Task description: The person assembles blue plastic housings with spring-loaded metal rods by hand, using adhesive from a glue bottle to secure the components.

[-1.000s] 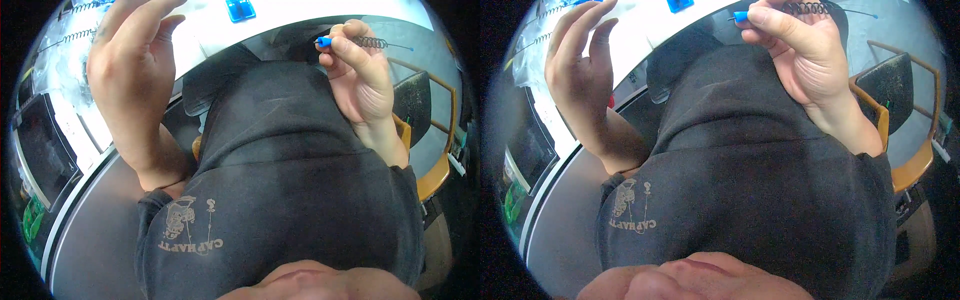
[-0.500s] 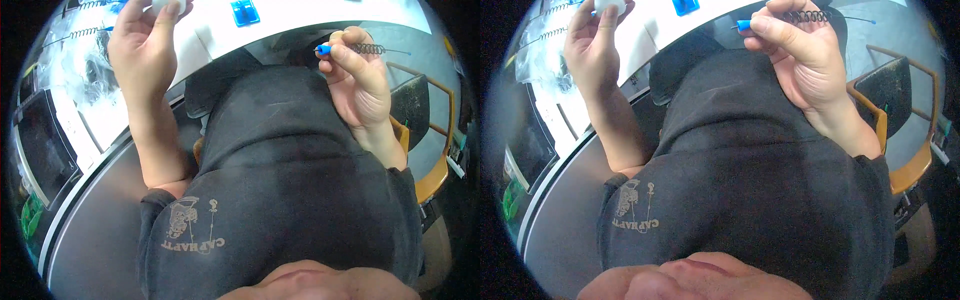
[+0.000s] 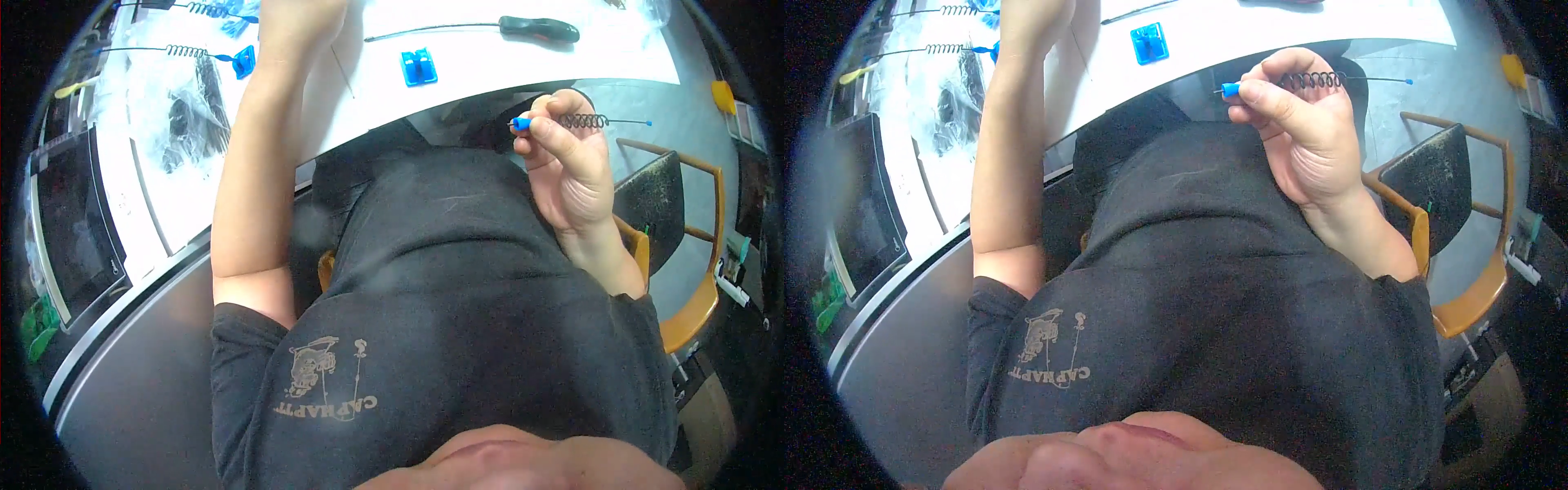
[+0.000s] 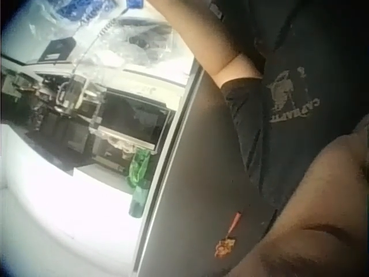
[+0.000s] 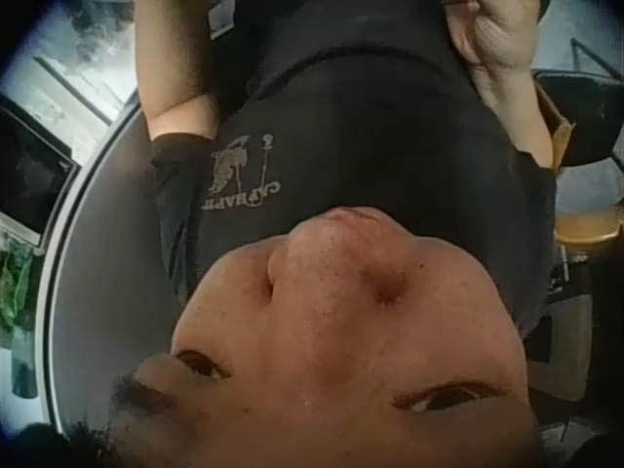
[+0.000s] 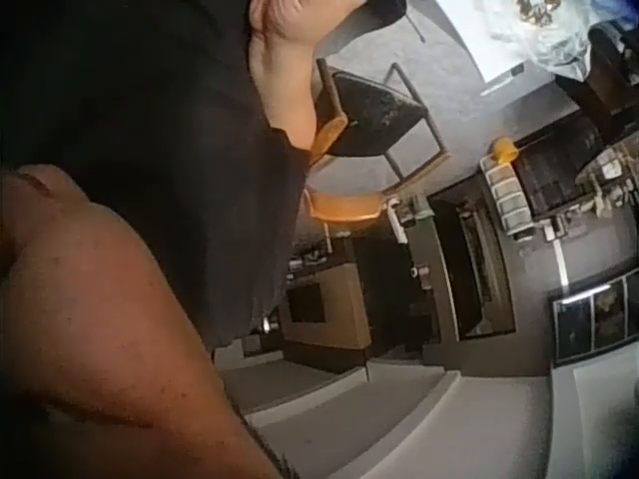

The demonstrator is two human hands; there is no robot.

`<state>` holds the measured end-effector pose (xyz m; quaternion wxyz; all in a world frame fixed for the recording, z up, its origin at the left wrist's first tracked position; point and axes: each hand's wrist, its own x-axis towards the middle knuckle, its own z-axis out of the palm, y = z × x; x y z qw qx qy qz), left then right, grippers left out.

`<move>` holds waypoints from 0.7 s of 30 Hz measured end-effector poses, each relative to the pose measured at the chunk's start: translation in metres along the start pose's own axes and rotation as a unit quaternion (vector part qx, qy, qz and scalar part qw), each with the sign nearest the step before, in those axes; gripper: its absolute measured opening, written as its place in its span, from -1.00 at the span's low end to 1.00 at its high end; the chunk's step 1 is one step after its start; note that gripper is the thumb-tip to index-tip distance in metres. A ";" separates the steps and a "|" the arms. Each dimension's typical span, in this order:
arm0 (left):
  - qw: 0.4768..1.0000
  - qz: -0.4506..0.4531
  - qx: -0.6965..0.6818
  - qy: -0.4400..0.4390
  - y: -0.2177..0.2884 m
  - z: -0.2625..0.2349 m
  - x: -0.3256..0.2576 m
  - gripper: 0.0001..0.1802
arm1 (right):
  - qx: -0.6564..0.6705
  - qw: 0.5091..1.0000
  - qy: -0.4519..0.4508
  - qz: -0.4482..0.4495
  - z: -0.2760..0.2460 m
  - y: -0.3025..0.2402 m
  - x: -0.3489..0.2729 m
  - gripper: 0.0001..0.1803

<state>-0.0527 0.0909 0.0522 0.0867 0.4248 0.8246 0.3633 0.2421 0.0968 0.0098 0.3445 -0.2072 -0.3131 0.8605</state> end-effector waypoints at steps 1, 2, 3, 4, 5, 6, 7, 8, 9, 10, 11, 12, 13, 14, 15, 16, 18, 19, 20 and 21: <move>0.999 0.038 0.010 0.023 -0.004 0.002 0.000 -0.79 | 0.003 1.000 -0.003 -0.002 0.000 -0.001 0.000 -0.78; 0.999 0.037 0.010 0.026 -0.008 0.005 -0.002 -0.79 | 0.001 1.000 -0.005 -0.001 -0.001 -0.001 0.001 -0.78; 0.998 0.000 -0.064 0.012 0.006 0.006 -0.011 -0.81 | -0.003 1.000 -0.006 -0.003 -0.001 -0.001 0.001 -0.79; 0.990 -0.037 -0.138 -0.002 0.013 0.006 -0.015 -0.83 | -0.006 1.000 -0.006 -0.004 -0.002 -0.002 0.002 -0.79; 0.990 -0.037 -0.139 -0.003 0.009 0.009 -0.014 -0.83 | -0.007 1.000 -0.004 -0.005 -0.003 -0.002 0.002 -0.79; 0.987 -0.033 -0.158 -0.007 0.007 0.009 -0.012 -0.83 | -0.008 1.000 -0.008 -0.001 -0.002 -0.003 0.003 -0.79; 0.984 -0.030 -0.177 -0.011 0.006 0.010 -0.012 -0.83 | -0.008 1.000 -0.012 0.002 -0.002 -0.004 0.004 -0.80; 0.983 -0.030 -0.179 -0.012 0.007 0.010 -0.013 -0.83 | -0.011 1.000 -0.010 0.002 -0.001 -0.004 0.005 -0.80; 0.989 -0.040 -0.144 0.000 0.018 0.006 -0.016 -0.81 | -0.011 1.000 -0.015 0.002 -0.002 -0.004 0.008 -0.80; 0.993 -0.049 -0.108 0.012 0.024 0.005 -0.019 -0.80 | -0.012 1.000 -0.020 0.001 -0.002 -0.003 0.011 -0.80; 0.992 -0.051 -0.111 0.010 0.021 0.006 -0.019 -0.80 | -0.004 1.000 -0.017 -0.003 -0.002 -0.003 0.013 -0.79; 0.999 -0.004 -0.046 -0.002 0.014 0.002 -0.017 -0.75 | -0.008 1.000 -0.017 -0.003 -0.002 -0.004 0.014 -0.79; 0.999 0.043 0.021 -0.014 0.007 -0.002 -0.013 -0.71 | -0.024 0.999 -0.028 -0.015 -0.003 -0.006 0.016 -0.78; 0.999 0.042 0.019 -0.013 -0.005 -0.002 -0.012 -0.71 | -0.041 0.998 -0.040 -0.025 -0.003 -0.007 0.019 -0.77; 0.994 0.092 0.031 0.043 -0.014 -0.002 -0.014 -0.65 | -0.042 0.998 -0.040 -0.023 -0.004 -0.008 0.021 -0.77; 0.984 0.141 0.042 0.101 -0.021 -0.001 -0.016 -0.60 | -0.079 0.995 -0.046 -0.040 -0.005 -0.010 0.024 -0.78; 0.985 0.126 0.006 0.118 -0.019 -0.003 -0.033 -0.57 | -0.155 0.984 -0.052 -0.072 -0.008 -0.013 0.032 -0.79; 0.984 0.115 -0.029 0.136 -0.007 -0.009 -0.048 -0.53 | -0.157 0.984 -0.049 -0.071 -0.009 -0.016 0.037 -0.79; 0.993 0.068 -0.037 0.091 0.013 -0.018 -0.063 -0.53 | -0.250 0.960 -0.074 -0.104 -0.008 -0.020 0.042 -0.79; 0.998 0.019 -0.043 0.049 0.026 -0.026 -0.074 -0.52 | -0.341 0.925 -0.103 -0.134 -0.005 -0.024 0.047 -0.80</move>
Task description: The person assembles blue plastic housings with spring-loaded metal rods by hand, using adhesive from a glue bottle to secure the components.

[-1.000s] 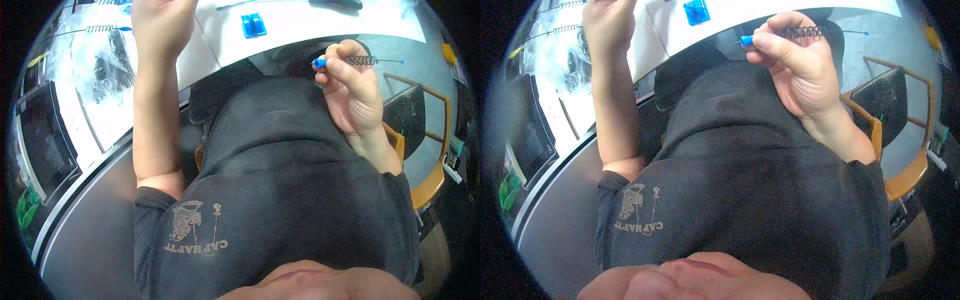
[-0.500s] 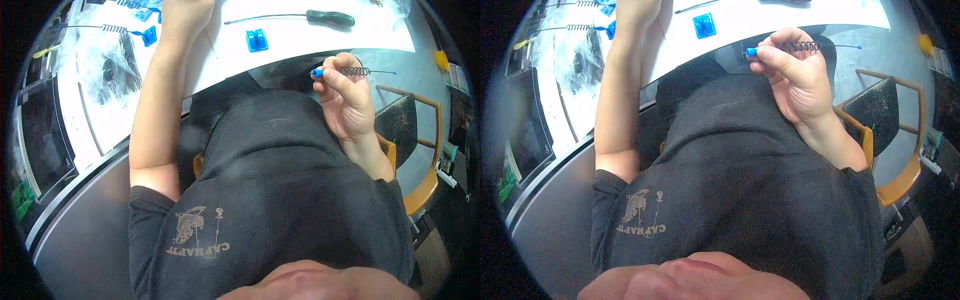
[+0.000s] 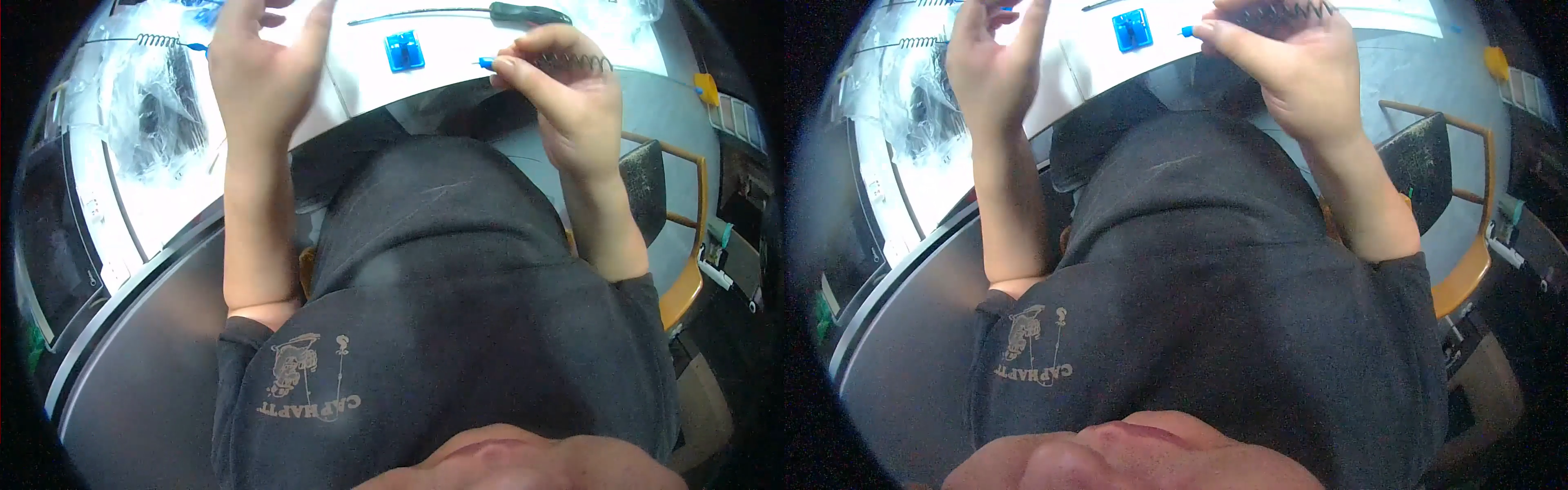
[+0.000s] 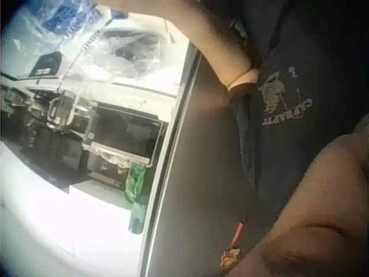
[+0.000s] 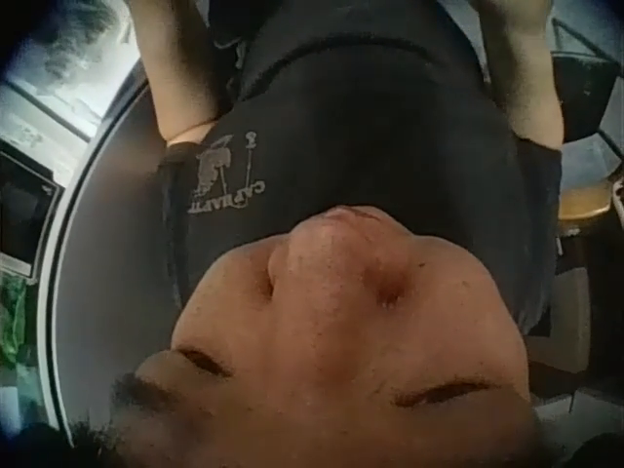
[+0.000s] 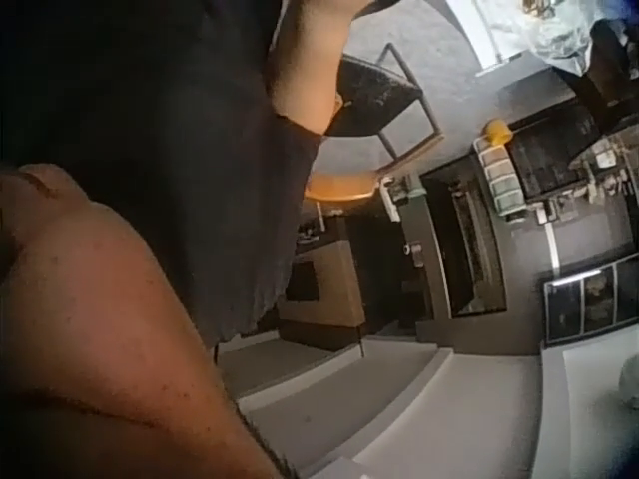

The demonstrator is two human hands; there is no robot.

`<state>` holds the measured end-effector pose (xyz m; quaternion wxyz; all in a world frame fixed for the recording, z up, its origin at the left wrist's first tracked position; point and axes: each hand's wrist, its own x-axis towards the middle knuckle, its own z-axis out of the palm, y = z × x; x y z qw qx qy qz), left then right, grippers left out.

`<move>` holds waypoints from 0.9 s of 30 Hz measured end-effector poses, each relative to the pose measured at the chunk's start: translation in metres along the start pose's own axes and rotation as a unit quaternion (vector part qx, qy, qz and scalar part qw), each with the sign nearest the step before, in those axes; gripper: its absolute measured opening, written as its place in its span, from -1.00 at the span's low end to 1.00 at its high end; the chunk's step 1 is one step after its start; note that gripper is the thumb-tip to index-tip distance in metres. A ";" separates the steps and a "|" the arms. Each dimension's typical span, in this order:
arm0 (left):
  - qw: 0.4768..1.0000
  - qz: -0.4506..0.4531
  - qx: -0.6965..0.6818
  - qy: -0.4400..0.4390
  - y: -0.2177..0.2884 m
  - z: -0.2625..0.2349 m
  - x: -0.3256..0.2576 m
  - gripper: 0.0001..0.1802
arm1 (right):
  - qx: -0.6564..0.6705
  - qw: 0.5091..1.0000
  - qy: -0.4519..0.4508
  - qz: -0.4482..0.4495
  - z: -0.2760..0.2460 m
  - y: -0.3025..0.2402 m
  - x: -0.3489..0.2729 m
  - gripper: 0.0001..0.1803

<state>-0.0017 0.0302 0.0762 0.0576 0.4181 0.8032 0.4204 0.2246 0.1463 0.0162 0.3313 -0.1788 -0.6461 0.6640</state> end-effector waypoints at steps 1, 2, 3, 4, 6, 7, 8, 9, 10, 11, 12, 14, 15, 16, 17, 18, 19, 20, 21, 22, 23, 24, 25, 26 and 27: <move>0.993 0.069 -0.094 0.001 -0.024 0.007 -0.011 -0.50 | -0.003 1.000 -0.003 0.004 0.000 -0.003 0.006 -0.80; 0.990 0.077 -0.115 -0.030 -0.024 0.007 -0.018 -0.48 | -0.046 0.999 -0.013 0.010 0.002 -0.006 0.012 -0.81; 0.986 0.082 -0.133 -0.060 -0.023 0.008 -0.026 -0.46 | -0.086 0.996 -0.027 0.017 0.006 -0.010 0.021 -0.81; 0.987 0.071 -0.132 -0.054 -0.026 0.008 -0.029 -0.46 | -0.038 0.997 0.029 0.068 0.038 -0.033 0.033 -0.87; 0.986 0.125 -0.082 -0.078 -0.030 0.012 -0.028 -0.44 | -0.060 0.996 -0.008 0.062 0.041 -0.036 0.046 -0.85; 0.986 0.119 -0.085 -0.076 -0.034 0.014 -0.027 -0.44 | -0.076 0.995 -0.041 0.050 0.043 -0.035 0.050 -0.83; 0.985 0.130 -0.085 -0.083 -0.039 0.017 -0.025 -0.44 | -0.077 0.994 -0.068 0.030 0.044 -0.035 0.054 -0.84; 0.983 0.137 -0.084 -0.089 -0.040 0.019 -0.025 -0.45 | -0.080 0.993 -0.074 0.037 0.046 -0.040 0.059 -0.84; 0.984 0.142 -0.082 -0.075 -0.040 0.021 -0.025 -0.47 | -0.132 0.986 -0.096 0.026 0.048 -0.044 0.063 -0.85; 0.985 0.133 -0.084 -0.073 -0.036 0.019 -0.026 -0.47 | -0.183 0.976 -0.118 0.013 0.051 -0.048 0.068 -0.86; 0.984 0.091 -0.115 -0.103 -0.030 0.020 -0.023 -0.49 | -0.190 0.975 -0.116 0.016 0.051 -0.053 0.070 -0.86; 0.978 0.049 -0.151 -0.135 -0.021 0.023 -0.020 -0.50 | -0.234 0.962 -0.138 0.025 0.052 -0.063 0.072 -0.87; 0.977 0.034 -0.160 -0.137 -0.021 0.024 -0.021 -0.53 | -0.234 0.962 -0.140 0.028 0.053 -0.063 0.074 -0.87; 0.975 0.018 -0.170 -0.140 -0.020 0.024 -0.022 -0.57 | -0.244 0.959 -0.145 0.016 0.053 -0.062 0.076 -0.88; 0.975 0.016 -0.171 -0.141 -0.022 0.026 -0.022 -0.57 | -0.254 0.956 -0.149 0.003 0.053 -0.063 0.077 -0.88; 0.978 0.035 -0.163 -0.123 -0.026 0.028 -0.023 -0.60 | -0.254 0.955 -0.152 0.006 0.054 -0.063 0.077 -0.88; 0.981 0.056 -0.155 -0.106 -0.028 0.029 -0.024 -0.64 | -0.273 0.949 -0.158 0.005 0.054 -0.065 0.078 -0.88; 0.981 0.053 -0.156 -0.106 -0.028 0.030 -0.025 -0.64 | -0.293 0.942 -0.163 0.004 0.055 -0.066 0.078 -0.89; 0.979 0.046 -0.160 -0.117 -0.027 0.031 -0.025 -0.66 | -0.293 0.942 -0.165 0.005 0.055 -0.068 0.078 -0.89; 0.977 0.038 -0.165 -0.129 -0.026 0.031 -0.025 -0.69 | -0.321 0.932 -0.170 0.004 0.056 -0.069 0.078 -0.89; 0.977 0.036 -0.166 -0.128 -0.025 0.031 -0.025 -0.69 | -0.348 0.921 -0.174 0.003 0.057 -0.071 0.078 -0.89; 0.974 0.025 -0.181 -0.136 -0.025 0.032 -0.025 -0.70 | -0.349 0.921 -0.175 0.004 0.057 -0.073 0.078 -0.89; 0.970 0.014 -0.196 -0.144 -0.025 0.032 -0.026 -0.71 | -0.369 0.912 -0.178 -0.002 0.057 -0.074 0.077 -0.89; 0.970 0.013 -0.198 -0.144 -0.022 0.031 -0.026 -0.71 | -0.388 0.903 -0.182 -0.008 0.057 -0.075 0.077 -0.88; 0.967 0.001 -0.204 -0.150 -0.019 0.030 -0.026 -0.72 | -0.389 0.903 -0.183 -0.007 0.056 -0.074 0.076 -0.88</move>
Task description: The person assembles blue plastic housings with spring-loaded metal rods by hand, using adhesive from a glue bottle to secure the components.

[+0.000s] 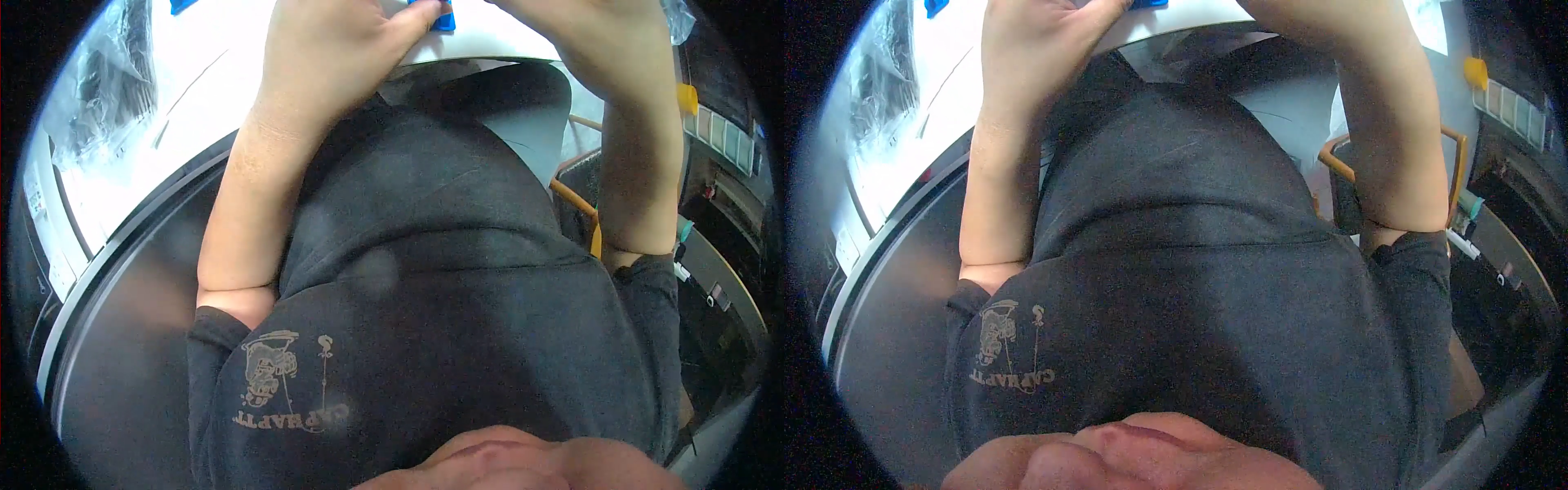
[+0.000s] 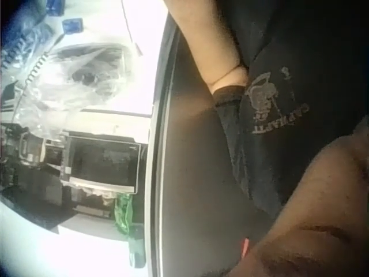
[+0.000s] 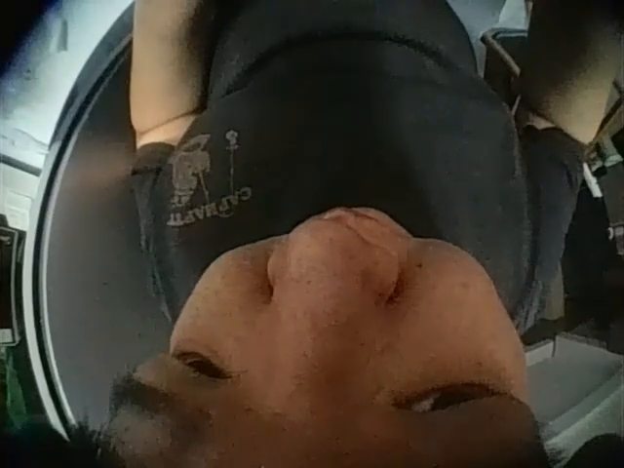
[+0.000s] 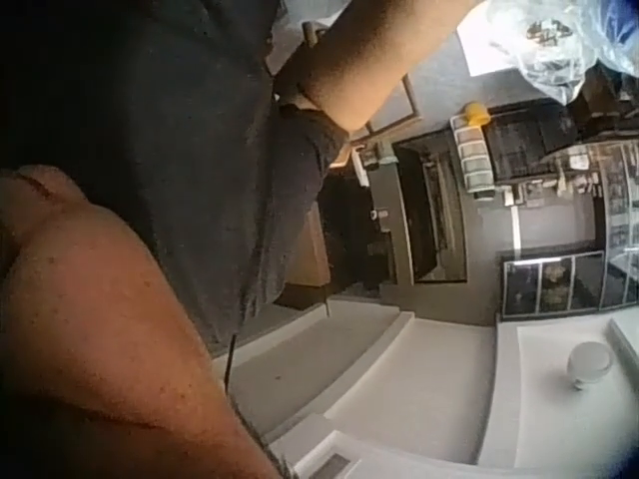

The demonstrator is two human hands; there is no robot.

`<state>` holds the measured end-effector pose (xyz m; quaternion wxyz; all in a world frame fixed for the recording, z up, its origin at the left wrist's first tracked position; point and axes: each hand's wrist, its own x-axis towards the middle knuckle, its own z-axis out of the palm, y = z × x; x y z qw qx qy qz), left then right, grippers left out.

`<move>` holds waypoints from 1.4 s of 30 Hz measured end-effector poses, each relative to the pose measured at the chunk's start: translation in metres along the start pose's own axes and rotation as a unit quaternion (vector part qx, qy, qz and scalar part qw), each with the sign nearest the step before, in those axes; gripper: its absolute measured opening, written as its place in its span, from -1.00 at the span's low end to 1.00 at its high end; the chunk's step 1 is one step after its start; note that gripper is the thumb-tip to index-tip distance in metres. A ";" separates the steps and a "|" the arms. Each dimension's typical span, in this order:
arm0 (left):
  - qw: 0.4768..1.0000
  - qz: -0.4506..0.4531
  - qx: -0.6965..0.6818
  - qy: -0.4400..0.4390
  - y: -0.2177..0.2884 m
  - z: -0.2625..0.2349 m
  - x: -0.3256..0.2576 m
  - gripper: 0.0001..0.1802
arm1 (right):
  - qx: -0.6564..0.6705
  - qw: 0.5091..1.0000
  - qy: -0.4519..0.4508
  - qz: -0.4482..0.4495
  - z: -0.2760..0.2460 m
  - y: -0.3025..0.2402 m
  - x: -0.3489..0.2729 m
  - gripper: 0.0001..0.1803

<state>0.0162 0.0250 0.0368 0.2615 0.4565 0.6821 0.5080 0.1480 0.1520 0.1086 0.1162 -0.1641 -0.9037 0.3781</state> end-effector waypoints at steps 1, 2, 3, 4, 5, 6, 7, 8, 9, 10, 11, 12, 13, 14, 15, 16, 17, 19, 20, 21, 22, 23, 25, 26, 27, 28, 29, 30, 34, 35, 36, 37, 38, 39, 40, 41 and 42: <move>1.000 -0.012 -0.009 -0.004 0.002 0.000 0.000 -0.73 | 0.053 0.999 0.003 0.004 0.001 0.003 -0.001 -0.88; 1.000 -0.013 -0.010 -0.003 -0.001 0.001 0.000 -0.73 | 0.107 0.994 0.006 0.009 0.001 0.005 -0.001 -0.88; 0.999 0.040 0.026 0.010 -0.007 0.000 0.000 -0.74 | 0.106 0.994 0.005 0.008 0.001 0.003 -0.001 -0.88; 0.994 0.092 0.063 0.024 -0.010 0.000 0.000 -0.74 | 0.082 0.997 -0.001 0.011 0.000 0.000 0.000 -0.88; 0.994 0.091 0.063 0.025 -0.012 -0.001 0.000 -0.74 | 0.058 0.998 -0.006 0.013 0.000 -0.002 0.000 -0.88; 0.992 0.103 0.073 0.027 -0.013 -0.001 0.001 -0.74 | 0.057 0.998 -0.006 0.014 0.000 -0.001 0.000 -0.88; 0.989 0.115 0.083 0.029 -0.015 0.000 0.001 -0.75 | 0.057 0.998 -0.006 0.015 0.001 0.000 0.001 -0.88; 0.990 0.115 0.082 0.028 -0.013 0.000 0.001 -0.75 | 0.056 0.998 -0.006 0.016 0.001 0.001 0.001 -0.88; 0.995 0.081 0.061 0.021 -0.010 -0.001 0.000 -0.75 | 0.057 0.998 -0.007 0.016 0.002 0.000 0.001 -0.88; 0.998 0.046 0.040 0.013 -0.008 -0.001 0.000 -0.75 | 0.038 0.999 -0.004 0.010 0.002 -0.001 0.001 -0.88; 0.998 0.046 0.040 0.014 -0.009 -0.001 0.000 -0.75 | 0.019 1.000 -0.001 0.003 0.002 -0.002 0.001 -0.88; 0.996 0.068 0.050 0.022 -0.011 0.000 -0.001 -0.75 | 0.019 1.000 -0.002 0.003 0.003 -0.002 0.002 -0.88; 0.994 0.090 0.059 0.031 -0.013 0.001 -0.001 -0.75 | 0.022 1.000 0.003 0.009 0.004 -0.003 0.002 -0.88; 0.994 0.089 0.059 0.032 -0.014 0.001 -0.001 -0.75 | 0.026 1.000 0.007 0.016 0.004 -0.003 0.002 -0.89; 0.991 0.110 0.067 0.036 -0.015 0.001 0.000 -0.75 | 0.025 1.000 0.007 0.016 0.004 -0.005 0.002 -0.89; 0.988 0.130 0.074 0.040 -0.015 0.002 0.001 -0.75 | -0.004 1.000 0.008 0.012 0.003 -0.007 0.001 -0.89; 0.988 0.131 0.073 0.040 -0.014 0.002 0.001 -0.75 | -0.033 0.999 0.009 0.007 0.002 -0.009 0.001 -0.89; 0.996 0.071 0.046 0.026 -0.011 0.002 0.000 -0.74 | -0.024 1.000 0.005 0.013 0.002 -0.009 0.002 -0.89; 0.996 0.071 0.046 0.026 -0.012 0.002 0.000 -0.74 | -0.015 1.000 0.002 0.019 0.002 -0.009 0.002 -0.89; 0.996 0.076 0.048 0.030 -0.012 0.002 -0.001 -0.74 | -0.015 1.000 0.002 0.019 0.003 -0.009 0.002 -0.89; 0.995 0.081 0.049 0.034 -0.013 0.002 -0.001 -0.73 | -0.007 1.000 0.003 0.014 0.003 -0.007 0.002 -0.89; 0.995 0.081 0.049 0.034 -0.014 0.002 -0.001 -0.73 | 0.002 1.000 0.004 0.009 0.004 -0.007 0.002 -0.89; 0.991 0.105 0.068 0.037 -0.016 0.002 0.000 -0.73 | 0.002 1.000 -0.004 0.006 0.003 -0.008 0.003 -0.88; 0.992 0.104 0.068 0.037 -0.016 0.002 0.000 -0.73 | 0.003 1.000 -0.012 0.003 0.002 -0.008 0.003 -0.88; 0.993 0.095 0.064 0.034 -0.015 0.002 0.000 -0.74 | 0.003 1.000 -0.012 0.003 0.001 -0.009 0.002 -0.88; 0.994 0.086 0.059 0.031 -0.013 0.002 0.000 -0.74 | -0.016 1.000 -0.009 -0.002 0.001 -0.009 0.002 -0.88; 0.994 0.086 0.060 0.031 -0.011 0.002 0.001 -0.74 | -0.035 0.999 -0.007 -0.007 0.000 -0.009 0.002 -0.88; 0.996 0.074 0.046 0.026 -0.010 0.002 0.000 -0.74 | -0.035 0.999 -0.007 -0.007 0.000 -0.009 0.002 -0.88; 0.995 0.085 0.043 0.026 -0.013 0.003 0.000 -0.76 | -0.041 0.999 -0.003 -0.009 0.002 -0.012 0.002 -0.90; 0.995 0.084 0.043 0.026 -0.014 0.003 0.000 -0.76 | -0.060 0.998 0.002 -0.004 0.003 -0.014 0.002 -0.91; 0.994 0.096 0.053 0.030 -0.014 0.003 0.000 -0.76 | -0.060 0.998 0.002 -0.005 0.004 -0.014 0.002 -0.91; 0.992 0.107 0.062 0.034 -0.015 0.003 0.000 -0.76 | -0.065 0.998 0.004 -0.009 0.004 -0.014 0.002 -0.91; 0.992 0.107 0.062 0.035 -0.014 0.003 0.000 -0.76 | -0.069 0.997 0.007 -0.014 0.005 -0.015 0.002 -0.91; 0.996 0.075 0.039 0.025 -0.013 0.003 -0.001 -0.76 | -0.069 0.998 0.007 -0.014 0.005 -0.015 0.002 -0.91; 0.999 0.044 0.016 0.016 -0.013 0.003 -0.001 -0.75 | -0.095 0.995 0.004 -0.019 0.005 -0.016 0.002 -0.91; 0.999 0.044 0.016 0.016 -0.014 0.003 -0.001 -0.75 | -0.121 0.992 0.001 -0.024 0.006 -0.017 0.001 -0.91; 0.996 0.074 0.043 0.024 -0.017 0.003 0.000 -0.75 | -0.121 0.992 0.001 -0.025 0.006 -0.018 0.001 -0.91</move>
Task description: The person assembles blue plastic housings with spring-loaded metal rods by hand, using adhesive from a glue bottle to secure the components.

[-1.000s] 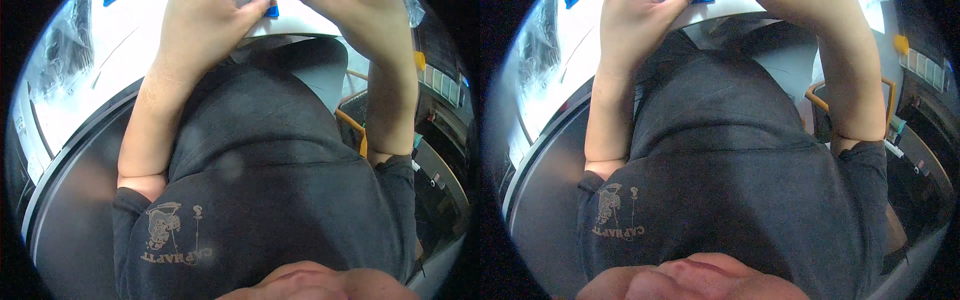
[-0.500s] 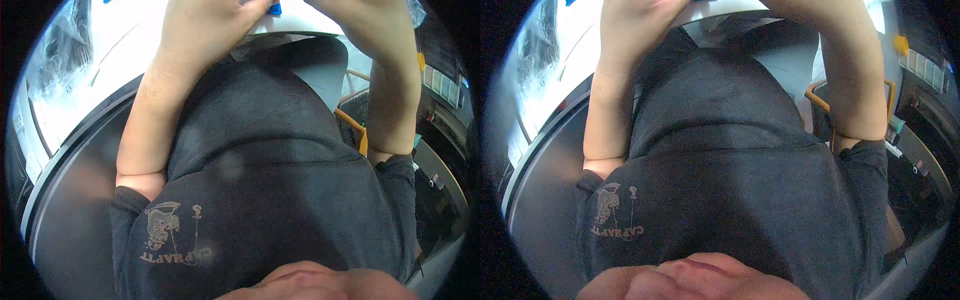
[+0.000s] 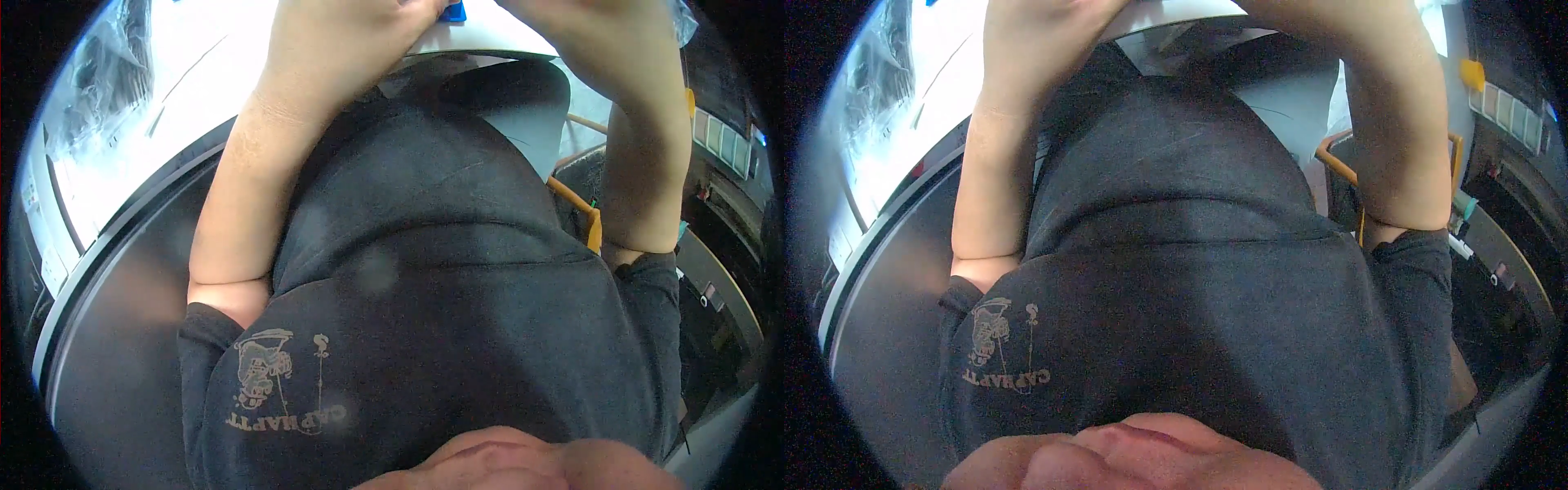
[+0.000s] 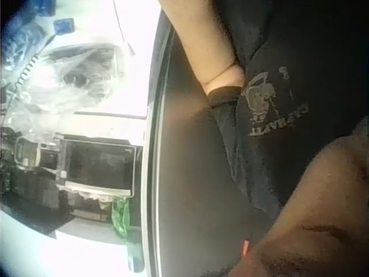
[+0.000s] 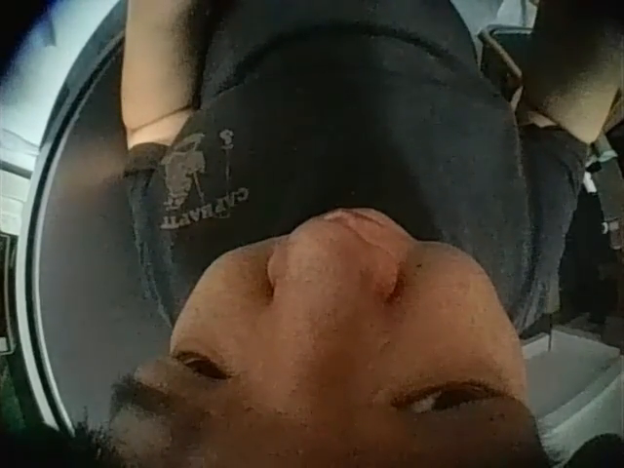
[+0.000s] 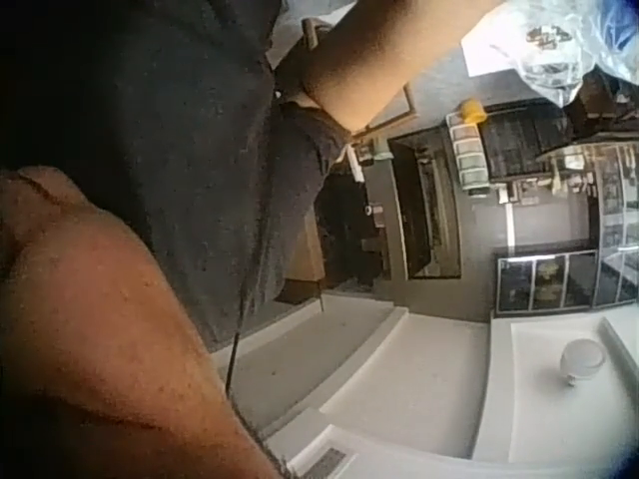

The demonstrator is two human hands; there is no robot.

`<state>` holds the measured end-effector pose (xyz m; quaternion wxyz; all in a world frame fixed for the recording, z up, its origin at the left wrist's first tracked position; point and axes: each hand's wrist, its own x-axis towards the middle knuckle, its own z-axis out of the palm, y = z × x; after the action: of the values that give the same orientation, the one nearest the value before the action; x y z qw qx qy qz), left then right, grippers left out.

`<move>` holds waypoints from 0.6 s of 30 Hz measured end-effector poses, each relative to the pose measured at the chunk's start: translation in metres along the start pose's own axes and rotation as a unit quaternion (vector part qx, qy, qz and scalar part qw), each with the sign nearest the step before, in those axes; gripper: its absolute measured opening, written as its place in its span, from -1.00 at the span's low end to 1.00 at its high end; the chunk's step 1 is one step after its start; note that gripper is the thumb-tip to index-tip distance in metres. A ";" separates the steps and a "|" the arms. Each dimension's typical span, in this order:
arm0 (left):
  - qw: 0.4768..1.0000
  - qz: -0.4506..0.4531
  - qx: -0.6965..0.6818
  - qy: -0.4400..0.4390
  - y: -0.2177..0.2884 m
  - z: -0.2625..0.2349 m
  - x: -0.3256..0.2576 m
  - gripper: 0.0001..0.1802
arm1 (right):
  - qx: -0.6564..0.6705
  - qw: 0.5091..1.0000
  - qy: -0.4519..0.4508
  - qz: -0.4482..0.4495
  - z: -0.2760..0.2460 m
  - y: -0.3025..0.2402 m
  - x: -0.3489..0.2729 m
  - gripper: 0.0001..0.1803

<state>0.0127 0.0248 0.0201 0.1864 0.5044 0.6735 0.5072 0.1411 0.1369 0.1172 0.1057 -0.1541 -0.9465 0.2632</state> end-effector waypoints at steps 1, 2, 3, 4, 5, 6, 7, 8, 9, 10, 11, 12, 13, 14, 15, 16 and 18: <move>0.999 0.031 0.027 0.007 -0.001 0.000 0.000 -0.75 | 0.005 1.000 0.001 0.000 0.000 -0.001 0.000 -0.91; 0.999 0.031 0.028 0.008 -0.001 -0.001 -0.001 -0.75 | 0.009 1.000 0.001 0.000 0.001 -0.002 0.000 -0.91; 0.999 0.026 0.031 0.005 0.000 -0.001 -0.001 -0.75 | 0.008 1.000 0.002 0.000 0.002 -0.001 -0.001 -0.91; 0.999 0.021 0.035 0.001 0.000 0.000 -0.001 -0.75 | 0.029 1.000 0.004 0.011 0.003 0.000 -0.002 -0.90; 0.999 0.021 0.034 0.001 0.001 0.000 -0.001 -0.75 | 0.050 0.998 0.006 0.022 0.004 0.001 -0.002 -0.89; 1.000 0.003 0.016 -0.002 0.003 0.001 0.000 -0.76 | 0.049 0.999 0.007 0.022 0.004 0.003 -0.002 -0.89; 1.000 -0.015 -0.002 -0.005 0.004 0.001 0.000 -0.76 | 0.046 0.999 0.000 0.005 0.003 0.005 -0.003 -0.87; 1.000 -0.014 -0.002 -0.005 0.003 0.001 0.000 -0.76 | 0.042 0.999 -0.007 -0.011 0.002 0.007 -0.004 -0.86; 1.000 0.005 0.015 -0.002 0.003 0.000 0.000 -0.76 | 0.043 0.999 -0.007 -0.013 0.001 0.006 -0.004 -0.86; 0.999 0.024 0.032 0.000 0.002 -0.001 -0.001 -0.75 | 0.065 0.998 -0.014 0.004 0.000 0.005 -0.003 -0.85; 0.999 0.024 0.033 0.001 0.002 -0.001 -0.001 -0.75 | 0.088 0.996 -0.020 0.020 0.000 0.004 -0.003 -0.85; 0.999 0.032 0.037 0.008 0.001 -0.001 -0.002 -0.76 | 0.087 0.996 -0.020 0.020 0.000 0.004 -0.004 -0.85; 0.998 0.040 0.041 0.014 0.000 0.000 -0.002 -0.76 | 0.125 0.992 -0.015 0.016 0.000 0.003 -0.005 -0.86; 0.998 0.040 0.041 0.015 0.000 -0.001 -0.003 -0.76 | 0.162 0.987 -0.010 0.012 0.001 0.003 -0.006 -0.87; 0.999 0.040 0.036 0.010 0.000 -0.001 -0.003 -0.77 | 0.162 0.987 -0.009 0.013 0.001 0.003 -0.007 -0.87; 0.999 0.040 0.030 0.006 0.000 -0.001 -0.003 -0.77 | 0.164 0.986 -0.005 0.013 0.002 0.002 -0.007 -0.87; 0.998 0.047 0.030 0.010 -0.001 0.000 -0.002 -0.78 | 0.167 0.986 -0.001 0.014 0.002 0.002 -0.008 -0.88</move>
<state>0.0132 0.0230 0.0182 0.1404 0.5357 0.6660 0.4998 0.1481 0.1344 0.1133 0.1249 -0.1469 -0.8874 0.4187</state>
